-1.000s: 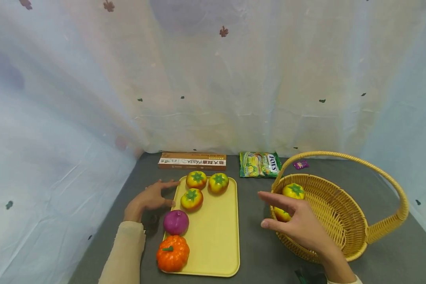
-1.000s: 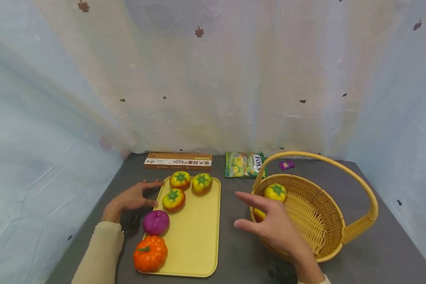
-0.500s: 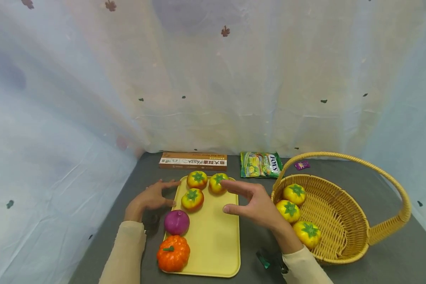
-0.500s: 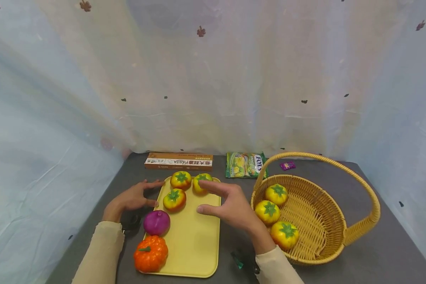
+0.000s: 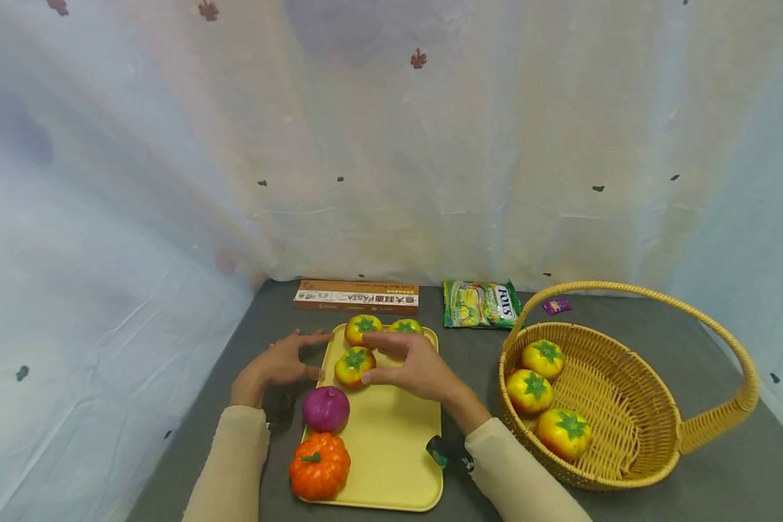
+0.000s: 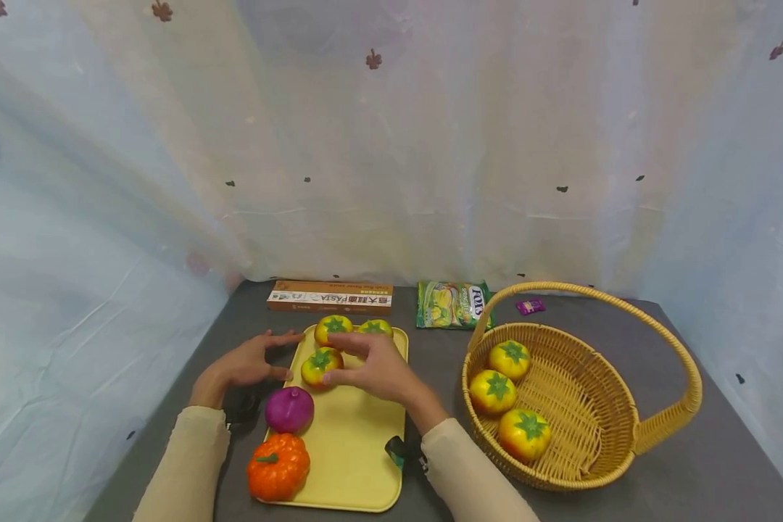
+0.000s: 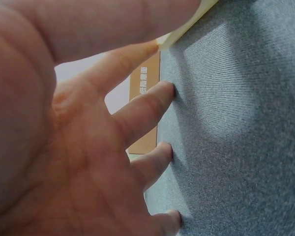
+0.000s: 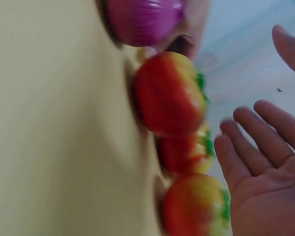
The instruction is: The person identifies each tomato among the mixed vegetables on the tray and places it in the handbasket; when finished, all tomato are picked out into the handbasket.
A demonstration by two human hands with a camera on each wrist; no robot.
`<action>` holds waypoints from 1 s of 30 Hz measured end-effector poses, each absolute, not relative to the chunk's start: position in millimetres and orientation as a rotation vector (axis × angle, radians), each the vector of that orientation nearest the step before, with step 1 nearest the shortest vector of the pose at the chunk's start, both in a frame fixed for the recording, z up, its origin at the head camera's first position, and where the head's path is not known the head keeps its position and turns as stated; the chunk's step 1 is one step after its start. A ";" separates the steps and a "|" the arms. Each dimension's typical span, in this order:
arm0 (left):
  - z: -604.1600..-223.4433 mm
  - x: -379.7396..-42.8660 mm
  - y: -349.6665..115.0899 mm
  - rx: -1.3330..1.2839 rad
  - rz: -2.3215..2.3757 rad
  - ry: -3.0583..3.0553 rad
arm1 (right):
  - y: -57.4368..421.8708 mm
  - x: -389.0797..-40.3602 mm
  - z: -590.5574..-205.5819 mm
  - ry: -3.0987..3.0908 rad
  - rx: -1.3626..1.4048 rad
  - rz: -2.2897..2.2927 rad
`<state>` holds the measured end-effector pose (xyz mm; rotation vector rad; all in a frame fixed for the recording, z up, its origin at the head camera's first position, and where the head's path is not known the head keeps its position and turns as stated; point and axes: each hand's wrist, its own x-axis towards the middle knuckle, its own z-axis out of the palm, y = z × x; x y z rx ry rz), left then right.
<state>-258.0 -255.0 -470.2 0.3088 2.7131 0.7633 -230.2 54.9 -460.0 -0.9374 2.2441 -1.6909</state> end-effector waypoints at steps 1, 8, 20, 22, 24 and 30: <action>-470.3 -257.8 -255.1 0.314 0.764 2.714 | 51.3 -230.8 -462.7 2.258 -0.929 -1.660; -473.9 -257.2 -254.0 0.339 0.781 2.702 | 36.5 -227.0 -472.9 2.526 -0.904 -1.439; -473.9 -257.8 -254.4 0.352 0.788 2.698 | 21.2 -223.5 -480.6 2.720 -0.864 -1.373; -474.3 -258.6 -254.9 0.354 0.787 2.700 | 19.1 -223.4 -480.9 2.759 -0.863 -1.322; -473.7 -259.4 -255.4 0.361 0.786 2.705 | 18.3 -222.6 -479.7 2.791 -0.858 -1.277; -472.0 -262.0 -256.9 0.364 0.784 2.711 | 29.7 -209.5 -467.6 2.726 -0.874 -1.358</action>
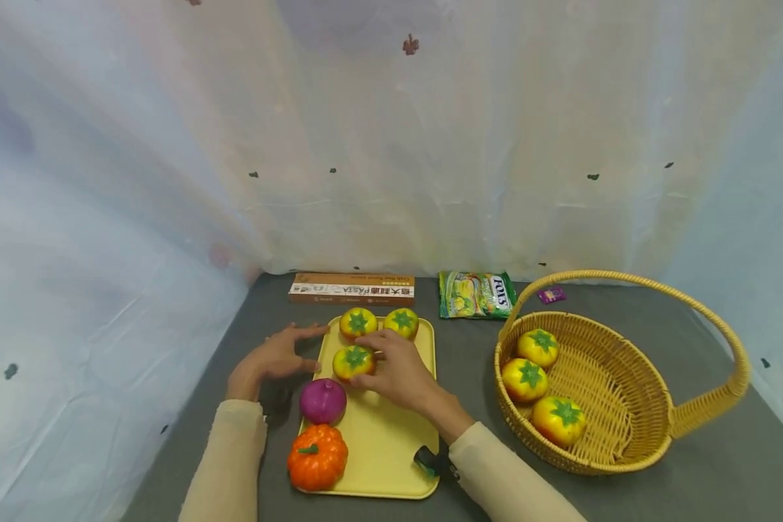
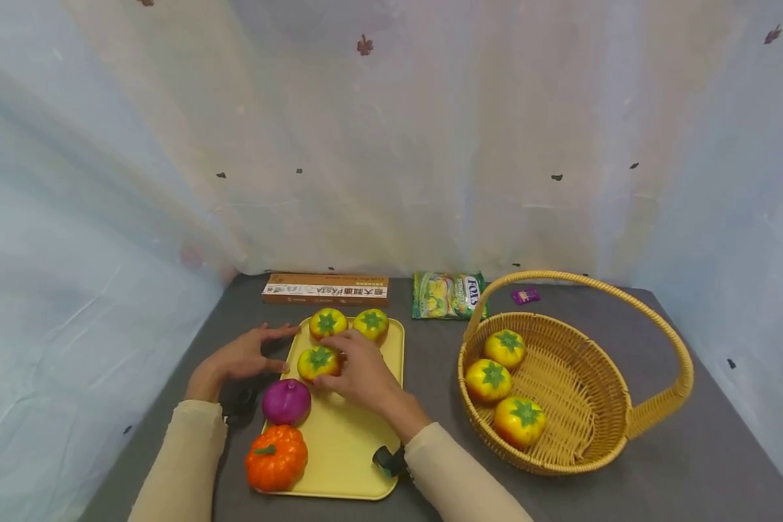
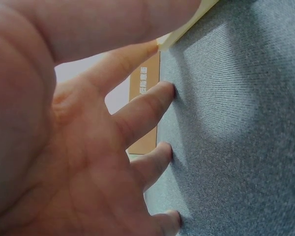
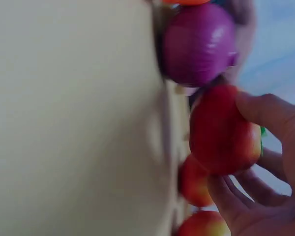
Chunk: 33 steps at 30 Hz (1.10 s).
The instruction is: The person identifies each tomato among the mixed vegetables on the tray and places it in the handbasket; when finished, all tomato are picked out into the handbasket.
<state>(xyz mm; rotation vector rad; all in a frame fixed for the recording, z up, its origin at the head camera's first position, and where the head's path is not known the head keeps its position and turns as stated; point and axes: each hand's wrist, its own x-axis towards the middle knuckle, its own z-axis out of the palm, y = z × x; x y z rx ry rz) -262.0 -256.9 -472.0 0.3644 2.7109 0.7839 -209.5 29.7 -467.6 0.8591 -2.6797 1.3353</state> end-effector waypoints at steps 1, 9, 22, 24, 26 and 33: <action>-471.8 -262.7 -256.7 0.363 0.782 2.710 | 34.6 -205.5 -463.5 -2.667 0.873 1.385; -469.0 -265.8 -256.1 0.364 0.771 2.707 | 101.4 -164.2 -433.0 -2.622 0.877 1.644; -471.3 -268.2 -258.5 0.383 0.780 2.705 | 263.4 -85.4 -411.6 -2.600 0.563 1.562; -471.0 -267.6 -258.6 0.376 0.782 2.703 | 286.4 -75.5 -410.9 -2.654 0.487 1.457; -470.7 -266.9 -258.6 0.375 0.785 2.700 | 309.4 -68.3 -413.5 -2.701 0.410 1.353; -470.0 -263.9 -257.0 0.382 0.776 2.697 | 358.5 -57.2 -419.3 -2.983 0.099 0.968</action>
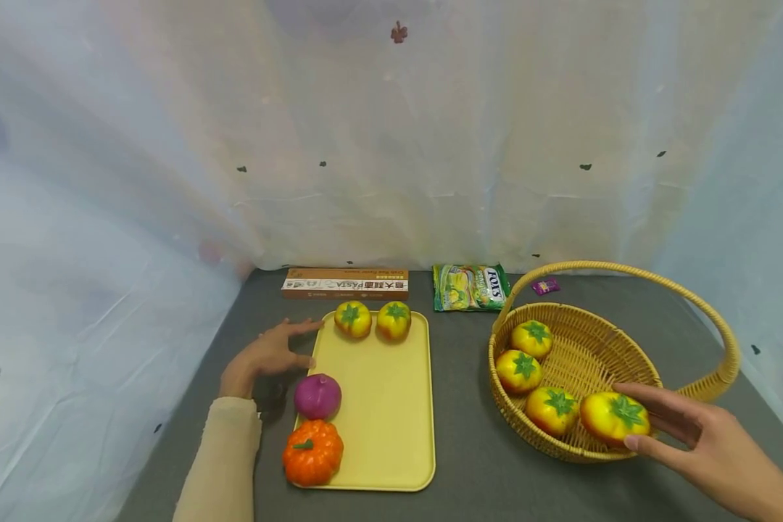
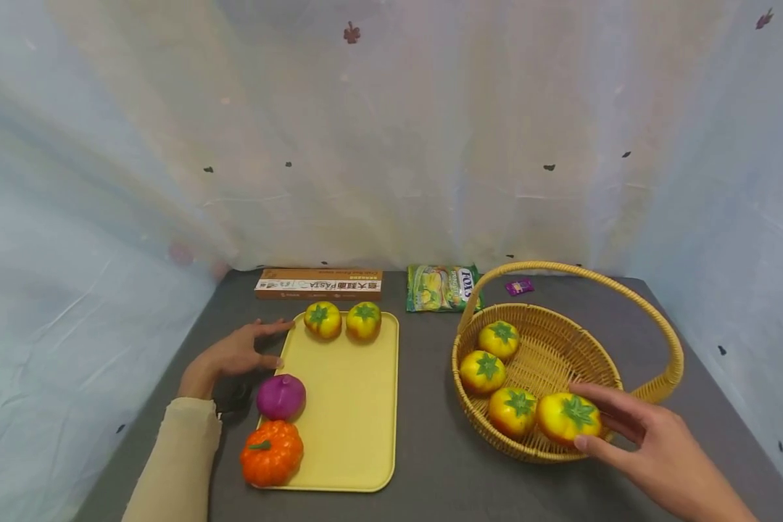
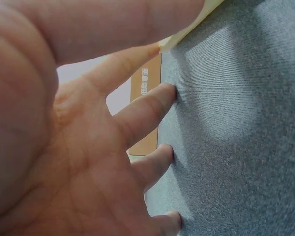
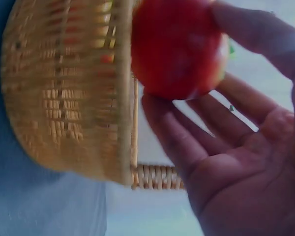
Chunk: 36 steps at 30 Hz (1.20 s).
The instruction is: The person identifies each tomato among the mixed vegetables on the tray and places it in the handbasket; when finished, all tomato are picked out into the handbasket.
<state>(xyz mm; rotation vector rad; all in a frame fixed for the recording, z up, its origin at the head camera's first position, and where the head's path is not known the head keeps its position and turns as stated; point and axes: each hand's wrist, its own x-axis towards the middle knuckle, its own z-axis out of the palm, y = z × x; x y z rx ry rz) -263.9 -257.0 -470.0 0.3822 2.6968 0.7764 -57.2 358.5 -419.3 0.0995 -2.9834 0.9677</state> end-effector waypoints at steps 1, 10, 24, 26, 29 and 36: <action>-469.8 -263.6 -257.2 0.382 0.777 2.697 | 359.1 -56.9 -418.5 -3.016 0.082 0.913; -470.8 -262.8 -258.3 0.370 0.784 2.694 | 348.5 -67.6 -418.7 -3.079 0.121 0.812; -471.4 -263.4 -257.3 0.364 0.772 2.704 | 316.1 -82.8 -426.8 -3.025 0.264 1.167; -471.5 -263.5 -257.4 0.359 0.769 2.705 | 310.1 -86.4 -427.0 -3.002 0.290 1.172; -470.8 -263.3 -257.6 0.359 0.767 2.707 | 302.8 -91.1 -428.0 -2.966 0.327 1.188; -470.1 -263.5 -258.8 0.389 0.770 2.706 | 304.0 -92.5 -430.1 -3.039 0.324 1.042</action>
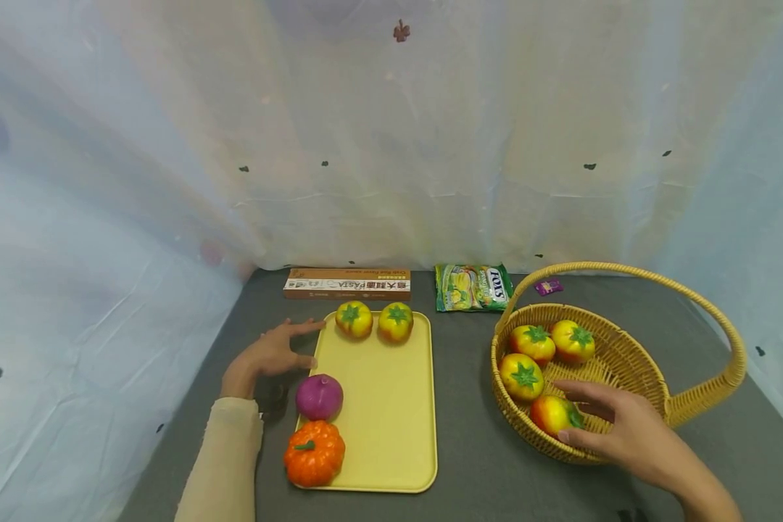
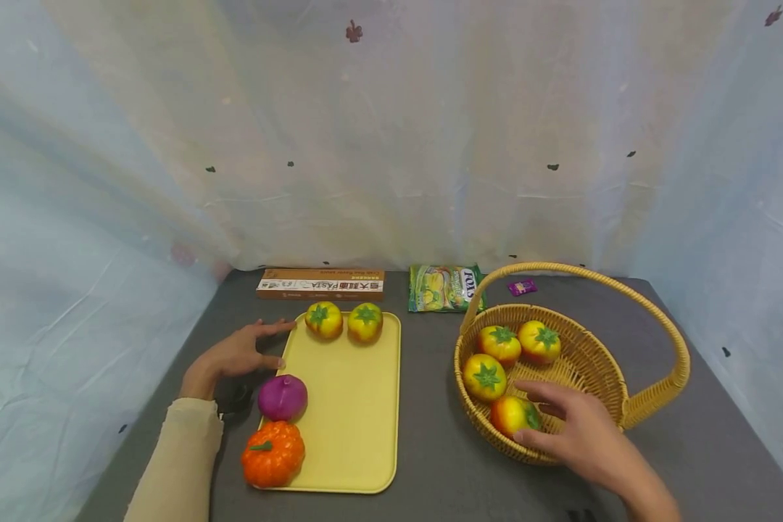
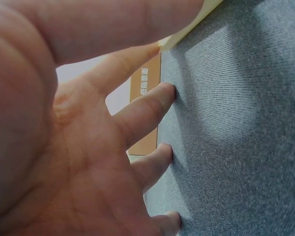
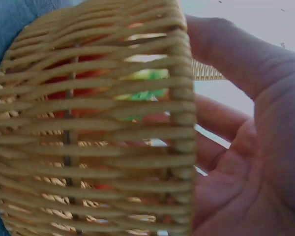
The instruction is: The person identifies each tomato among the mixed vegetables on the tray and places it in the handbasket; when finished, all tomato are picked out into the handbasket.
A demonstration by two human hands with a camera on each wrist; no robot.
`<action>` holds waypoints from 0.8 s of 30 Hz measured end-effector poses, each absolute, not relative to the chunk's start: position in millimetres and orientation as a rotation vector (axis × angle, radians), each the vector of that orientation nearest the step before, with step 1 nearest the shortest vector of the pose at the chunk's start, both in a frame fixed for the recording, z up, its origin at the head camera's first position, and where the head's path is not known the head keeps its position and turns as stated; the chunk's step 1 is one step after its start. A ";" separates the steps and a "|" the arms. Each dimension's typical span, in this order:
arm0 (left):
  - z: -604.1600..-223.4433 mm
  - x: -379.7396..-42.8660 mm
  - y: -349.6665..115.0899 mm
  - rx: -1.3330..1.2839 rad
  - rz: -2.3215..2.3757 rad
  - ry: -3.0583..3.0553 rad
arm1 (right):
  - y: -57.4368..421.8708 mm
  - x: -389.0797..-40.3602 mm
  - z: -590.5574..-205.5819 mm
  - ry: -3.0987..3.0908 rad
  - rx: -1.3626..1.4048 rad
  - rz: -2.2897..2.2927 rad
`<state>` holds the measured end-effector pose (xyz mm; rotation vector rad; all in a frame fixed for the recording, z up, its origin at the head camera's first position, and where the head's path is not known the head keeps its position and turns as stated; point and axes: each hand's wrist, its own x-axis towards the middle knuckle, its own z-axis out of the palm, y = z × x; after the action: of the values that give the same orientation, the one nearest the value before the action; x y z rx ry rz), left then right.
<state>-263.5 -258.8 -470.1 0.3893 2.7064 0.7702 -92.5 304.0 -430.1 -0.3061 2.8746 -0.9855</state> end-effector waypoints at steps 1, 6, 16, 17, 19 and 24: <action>-470.2 -263.8 -258.9 0.388 0.771 2.705 | 305.2 -91.9 -429.8 2.874 -0.289 -0.963; -470.8 -265.2 -258.4 0.370 0.788 2.697 | 307.1 -91.0 -428.0 2.890 -0.239 -0.943; -470.6 -265.0 -257.6 0.369 0.791 2.695 | 281.3 -92.7 -415.5 2.994 -0.374 -1.168; -470.8 -265.1 -257.8 0.370 0.789 2.695 | 275.7 -94.3 -413.9 2.984 -0.406 -1.217; -470.9 -264.9 -258.3 0.377 0.782 2.698 | 263.3 -99.5 -411.6 2.937 -0.460 -1.322; -470.3 -263.6 -258.4 0.384 0.775 2.698 | 228.9 -119.8 -409.6 2.789 -0.609 -1.587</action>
<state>-263.6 -258.4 -470.3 0.3838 2.6984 0.7755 -119.8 228.9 -409.6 -0.6092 2.7890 -1.5873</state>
